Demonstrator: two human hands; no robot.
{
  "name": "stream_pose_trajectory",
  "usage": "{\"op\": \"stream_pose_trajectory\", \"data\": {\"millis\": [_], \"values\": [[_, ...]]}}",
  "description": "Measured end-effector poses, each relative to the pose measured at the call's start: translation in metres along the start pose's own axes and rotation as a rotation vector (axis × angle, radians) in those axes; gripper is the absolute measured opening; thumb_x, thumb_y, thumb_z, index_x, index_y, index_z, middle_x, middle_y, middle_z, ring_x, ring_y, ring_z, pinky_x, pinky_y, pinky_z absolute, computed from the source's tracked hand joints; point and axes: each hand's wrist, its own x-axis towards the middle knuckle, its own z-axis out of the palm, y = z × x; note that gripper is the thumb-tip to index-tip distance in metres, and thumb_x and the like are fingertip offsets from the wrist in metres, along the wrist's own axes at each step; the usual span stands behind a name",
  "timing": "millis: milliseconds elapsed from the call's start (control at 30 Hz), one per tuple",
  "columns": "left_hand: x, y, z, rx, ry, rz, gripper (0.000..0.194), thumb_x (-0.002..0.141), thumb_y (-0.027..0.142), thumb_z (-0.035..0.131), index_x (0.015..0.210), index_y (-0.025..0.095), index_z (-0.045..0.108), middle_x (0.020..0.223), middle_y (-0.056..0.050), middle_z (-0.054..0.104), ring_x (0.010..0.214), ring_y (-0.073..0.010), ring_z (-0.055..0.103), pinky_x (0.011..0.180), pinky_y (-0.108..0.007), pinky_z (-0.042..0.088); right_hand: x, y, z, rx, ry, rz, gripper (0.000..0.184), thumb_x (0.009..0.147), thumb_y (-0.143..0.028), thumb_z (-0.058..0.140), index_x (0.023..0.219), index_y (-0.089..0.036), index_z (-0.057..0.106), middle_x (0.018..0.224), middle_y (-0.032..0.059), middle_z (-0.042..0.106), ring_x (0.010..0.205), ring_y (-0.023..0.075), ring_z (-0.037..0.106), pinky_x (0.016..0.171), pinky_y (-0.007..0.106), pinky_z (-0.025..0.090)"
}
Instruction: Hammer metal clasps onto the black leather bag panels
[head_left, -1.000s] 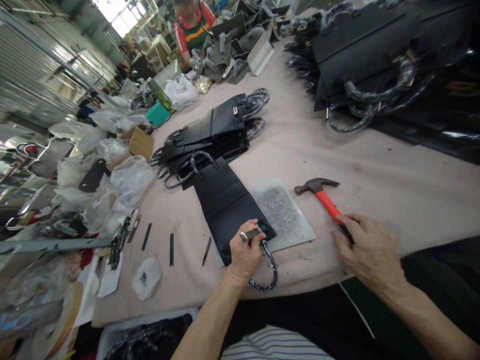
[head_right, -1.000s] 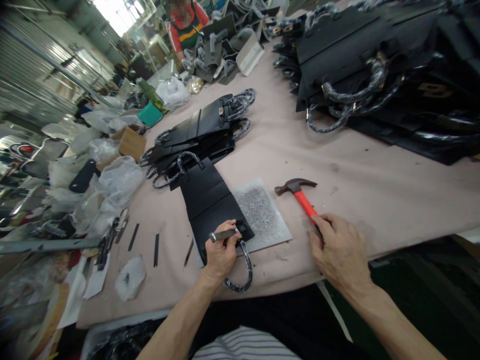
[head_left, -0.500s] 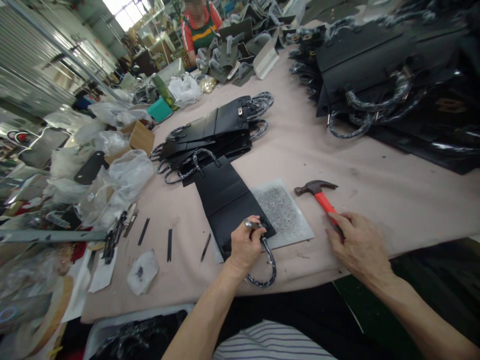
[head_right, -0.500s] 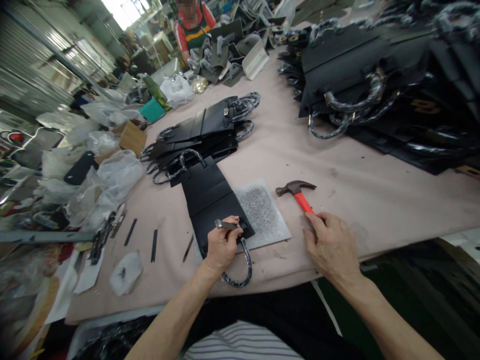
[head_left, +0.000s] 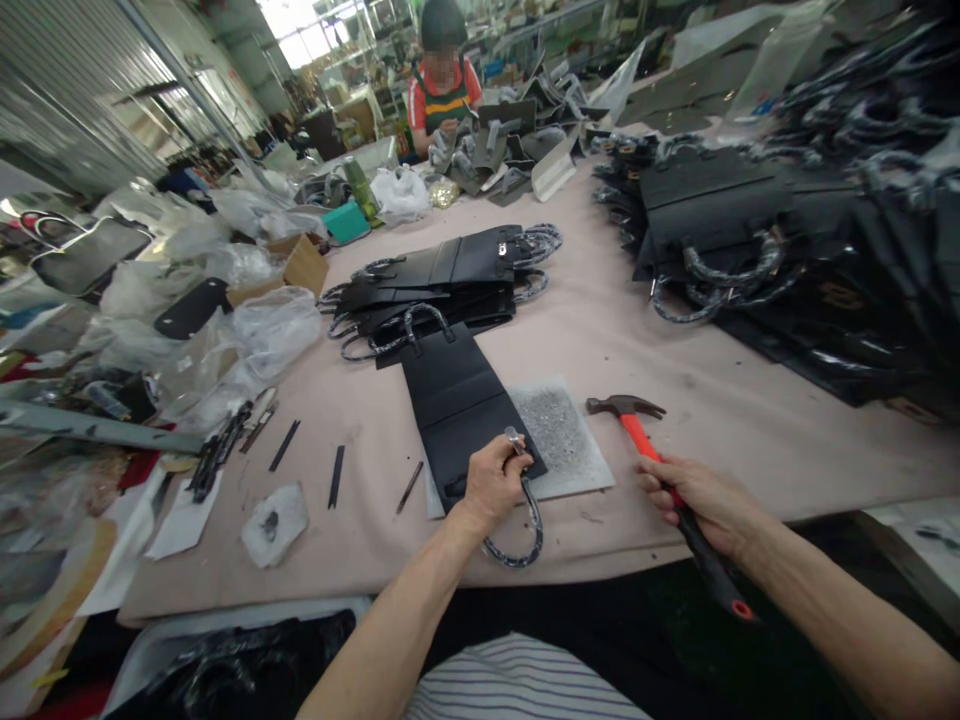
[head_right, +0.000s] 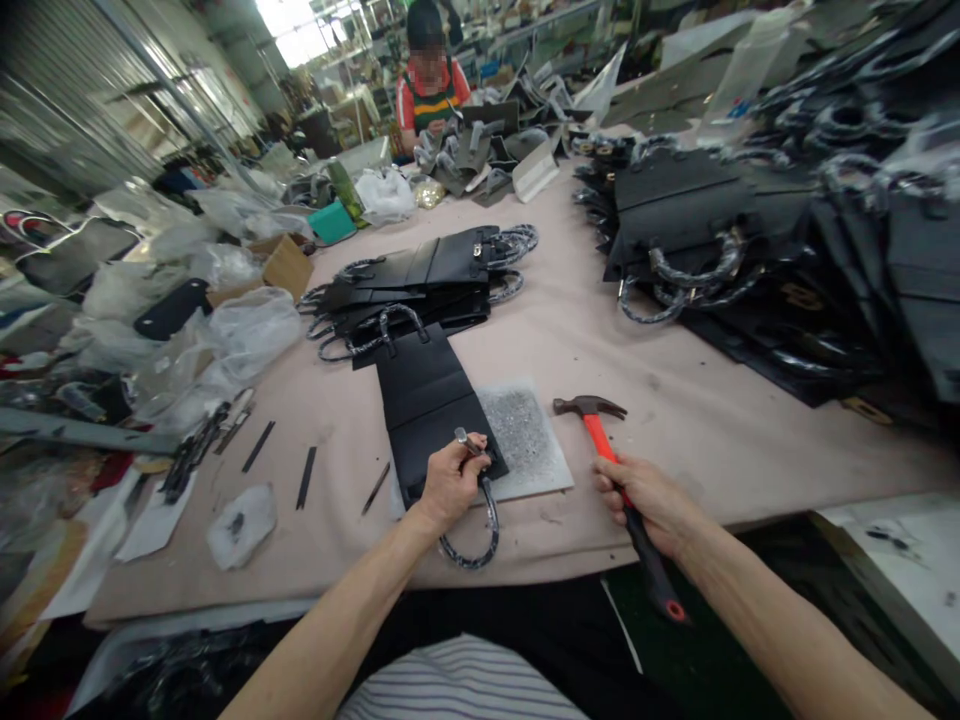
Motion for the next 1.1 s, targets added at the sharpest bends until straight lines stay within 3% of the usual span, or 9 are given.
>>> {"op": "stream_pose_trajectory", "data": {"millis": [100, 267, 367, 500, 667, 800, 867, 1000, 1100], "values": [[0.0, -0.002, 0.0, 0.003, -0.022, 0.007, 0.015, 0.086, 0.01, 0.064, 0.094, 0.021, 0.07, 0.104, -0.005, 0.077, 0.098, -0.0202, 0.074, 0.093, -0.031, 0.059, -0.026, -0.011, 0.014, -0.198, 0.12, -0.204, 0.024, 0.093, -0.046, 0.052, 0.087, -0.023, 0.049, 0.06, -0.0073, 0.041, 0.04, 0.0086, 0.034, 0.037, 0.022, 0.027], [0.0, -0.001, -0.001, 0.018, -0.017, 0.026, 0.015, 0.086, 0.011, 0.064, 0.094, 0.021, 0.07, 0.101, -0.004, 0.077, 0.094, -0.0192, 0.074, 0.091, -0.03, 0.058, -0.077, -0.049, 0.029, -0.853, 0.256, -0.964, 0.043, 0.098, -0.061, 0.042, 0.077, -0.025, 0.048, 0.054, -0.0034, 0.045, 0.044, 0.0136, 0.043, 0.046, 0.028, 0.031], [0.0, 0.001, -0.002, 0.028, -0.017, 0.024, 0.015, 0.086, 0.01, 0.063, 0.094, 0.022, 0.07, 0.097, -0.003, 0.076, 0.088, -0.0179, 0.073, 0.085, -0.028, 0.058, -0.09, -0.063, 0.036, -1.168, 0.233, -1.213, 0.044, 0.102, -0.057, 0.035, 0.074, -0.025, 0.047, 0.051, -0.0035, 0.043, 0.041, 0.0132, 0.038, 0.048, 0.031, 0.023], [0.0, 0.002, -0.002, 0.027, -0.025, 0.009, 0.016, 0.086, 0.009, 0.062, 0.092, 0.022, 0.069, 0.09, -0.001, 0.075, 0.08, -0.0167, 0.072, 0.079, -0.026, 0.058, -0.096, -0.075, 0.042, -1.386, 0.199, -1.276, 0.046, 0.104, -0.057, 0.031, 0.072, -0.026, 0.044, 0.05, -0.0023, 0.045, 0.039, 0.0131, 0.033, 0.048, 0.033, 0.016], [0.0, 0.0, -0.002, 0.003, -0.031, 0.037, 0.017, 0.085, 0.009, 0.061, 0.095, 0.022, 0.069, 0.102, -0.003, 0.076, 0.094, -0.0186, 0.072, 0.09, -0.029, 0.056, -0.105, -0.074, 0.046, -1.116, 0.424, -1.434, 0.034, 0.105, -0.046, 0.036, 0.082, -0.025, 0.048, 0.055, -0.003, 0.047, 0.044, 0.0133, 0.043, 0.05, 0.03, 0.028], [-0.001, 0.0, -0.001, 0.026, -0.055, -0.003, 0.013, 0.086, 0.01, 0.061, 0.091, 0.021, 0.068, 0.087, -0.002, 0.074, 0.081, -0.0174, 0.071, 0.081, -0.027, 0.057, -0.104, -0.071, 0.046, -1.384, 0.247, -1.341, 0.038, 0.105, -0.049, 0.034, 0.077, -0.026, 0.045, 0.051, -0.0035, 0.045, 0.038, 0.0131, 0.035, 0.047, 0.033, 0.015], [-0.002, -0.001, -0.001, 0.023, -0.055, 0.01, 0.013, 0.087, 0.011, 0.061, 0.09, 0.021, 0.067, 0.09, -0.003, 0.074, 0.084, -0.0178, 0.071, 0.082, -0.028, 0.057, -0.108, -0.076, 0.046, -1.374, 0.218, -1.254, 0.04, 0.104, -0.053, 0.035, 0.075, -0.027, 0.043, 0.05, -0.0035, 0.044, 0.038, 0.0136, 0.036, 0.046, 0.033, 0.016], [-0.002, -0.003, -0.001, 0.103, -0.048, 0.073, 0.014, 0.087, 0.01, 0.061, 0.09, 0.023, 0.067, 0.099, -0.003, 0.076, 0.107, -0.0225, 0.071, 0.112, -0.047, 0.047, -0.114, -0.079, 0.049, -1.036, 0.381, -1.286, 0.036, 0.105, -0.049, 0.034, 0.078, -0.027, 0.043, 0.053, -0.0031, 0.047, 0.042, 0.0143, 0.043, 0.046, 0.029, 0.029], [-0.001, -0.002, -0.003, 0.18, -0.073, 0.081, 0.017, 0.084, 0.008, 0.062, 0.09, 0.023, 0.067, 0.097, -0.003, 0.075, 0.113, -0.0253, 0.069, 0.121, -0.063, 0.03, -0.107, -0.071, 0.047, -1.27, 0.274, -1.307, 0.035, 0.105, -0.047, 0.035, 0.077, -0.027, 0.044, 0.049, -0.0031, 0.046, 0.037, 0.0138, 0.036, 0.044, 0.031, 0.018]]}}
